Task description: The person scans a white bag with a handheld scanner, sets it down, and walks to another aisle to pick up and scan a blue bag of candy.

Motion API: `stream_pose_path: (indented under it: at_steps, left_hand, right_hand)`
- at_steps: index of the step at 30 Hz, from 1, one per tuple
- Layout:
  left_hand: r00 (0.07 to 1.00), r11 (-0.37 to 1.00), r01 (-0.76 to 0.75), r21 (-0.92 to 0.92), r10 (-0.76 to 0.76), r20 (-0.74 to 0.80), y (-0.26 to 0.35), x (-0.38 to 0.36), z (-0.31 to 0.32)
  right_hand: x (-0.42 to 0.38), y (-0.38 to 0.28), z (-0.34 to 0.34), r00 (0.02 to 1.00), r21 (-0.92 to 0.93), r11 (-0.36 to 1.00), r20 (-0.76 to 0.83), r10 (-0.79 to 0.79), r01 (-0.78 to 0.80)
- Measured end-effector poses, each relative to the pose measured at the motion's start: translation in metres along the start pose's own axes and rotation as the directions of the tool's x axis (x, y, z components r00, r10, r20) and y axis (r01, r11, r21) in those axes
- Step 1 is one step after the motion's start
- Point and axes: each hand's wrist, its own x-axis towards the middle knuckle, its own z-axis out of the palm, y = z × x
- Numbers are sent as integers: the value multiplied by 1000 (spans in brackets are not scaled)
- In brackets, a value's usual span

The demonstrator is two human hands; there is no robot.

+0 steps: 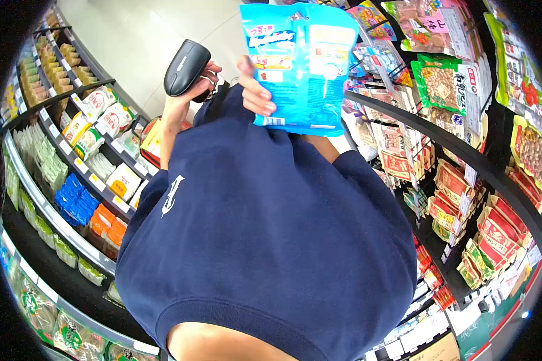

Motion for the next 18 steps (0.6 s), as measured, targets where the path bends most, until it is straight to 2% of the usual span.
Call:
stream_pose_path:
  at_steps: [4, 13, 15, 18]
  left_hand:
    - [1000, 999, 12, 35, -12, 4, -2, 1, 0]
    - [999, 994, 22, 108, -26, 31, 0, -8, -2]
    - [999, 992, 26, 121, -31, 38, 0, -10, -3]
    - [998, 992, 25, 121, -31, 49, -1, -12, -5]
  right_hand:
    - [1, -2, 1, 999, -11, 999, -30, 42, -43]
    - [1, -1, -18, 994, -6, 998, 96, 57, -56]
    - [-2, 0, -12, 1000, -16, 999, -2, 30, -30]
    - [-4, 4, -11, 998, -12, 1000, -62, 16, -17]
